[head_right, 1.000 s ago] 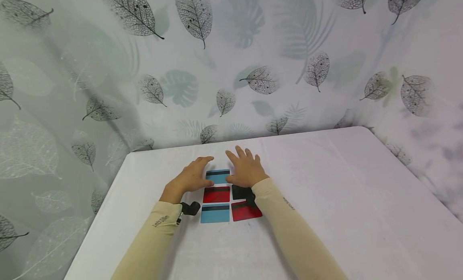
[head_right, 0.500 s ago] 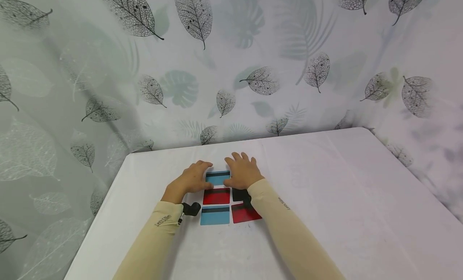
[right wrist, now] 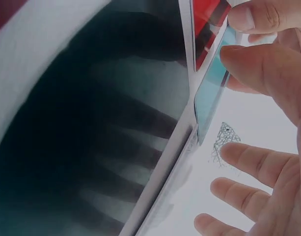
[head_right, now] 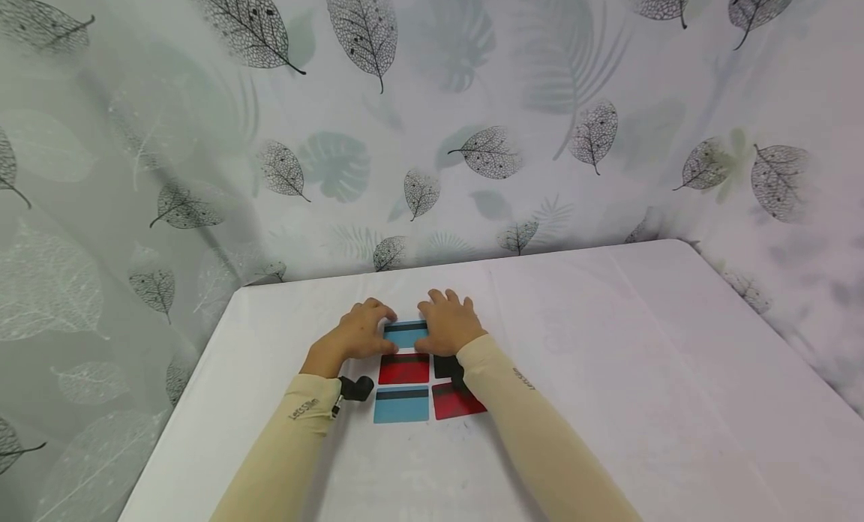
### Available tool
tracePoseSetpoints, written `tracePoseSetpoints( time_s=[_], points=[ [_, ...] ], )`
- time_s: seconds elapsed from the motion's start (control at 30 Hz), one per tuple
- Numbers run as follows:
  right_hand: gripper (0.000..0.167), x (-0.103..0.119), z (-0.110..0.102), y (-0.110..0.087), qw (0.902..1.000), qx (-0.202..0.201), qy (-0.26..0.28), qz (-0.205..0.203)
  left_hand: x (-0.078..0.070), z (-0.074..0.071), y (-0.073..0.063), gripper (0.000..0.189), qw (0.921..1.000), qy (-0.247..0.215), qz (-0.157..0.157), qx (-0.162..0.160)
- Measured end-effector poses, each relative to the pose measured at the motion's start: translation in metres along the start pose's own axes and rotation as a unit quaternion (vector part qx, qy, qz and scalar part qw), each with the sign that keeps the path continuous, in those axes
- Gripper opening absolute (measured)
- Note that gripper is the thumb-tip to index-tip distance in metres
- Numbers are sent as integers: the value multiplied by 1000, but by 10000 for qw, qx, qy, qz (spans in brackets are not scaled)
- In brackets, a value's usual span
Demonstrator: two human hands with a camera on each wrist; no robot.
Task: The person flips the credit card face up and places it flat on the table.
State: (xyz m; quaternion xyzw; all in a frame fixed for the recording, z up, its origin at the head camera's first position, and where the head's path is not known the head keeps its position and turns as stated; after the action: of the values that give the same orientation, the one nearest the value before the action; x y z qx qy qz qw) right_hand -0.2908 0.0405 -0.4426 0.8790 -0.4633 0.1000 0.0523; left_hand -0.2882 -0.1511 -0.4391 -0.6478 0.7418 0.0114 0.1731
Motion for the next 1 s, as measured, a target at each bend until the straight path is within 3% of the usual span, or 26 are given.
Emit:
tracePoseSetpoints(
  time_s=[0.37, 0.8, 1.0],
  points=[
    [67, 2, 6, 4, 9998, 50, -111, 133, 4, 1, 3, 49, 9998, -172, 89, -37],
    [59, 3, 8, 3, 9997, -257, 47, -20, 10, 8, 1, 48, 9962, -357, 461, -645],
    [58, 5, 5, 4, 9994, -329, 77, -88, 14, 10, 3, 48, 9951, -399, 510, -745]
  ],
)
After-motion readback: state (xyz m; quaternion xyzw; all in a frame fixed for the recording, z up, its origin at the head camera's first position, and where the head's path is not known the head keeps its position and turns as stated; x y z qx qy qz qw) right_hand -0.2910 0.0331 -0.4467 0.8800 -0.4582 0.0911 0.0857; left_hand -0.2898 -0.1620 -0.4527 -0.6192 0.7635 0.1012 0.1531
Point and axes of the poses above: each hand's wrist, its own y-axis towards the middle knuckle, its own z-axis out of the palm, x = y × z, the point moved 2 cm from there along y, towards the middle knuckle, and after that the axes turned 8 degrees about -z, right-handed, at the moved point
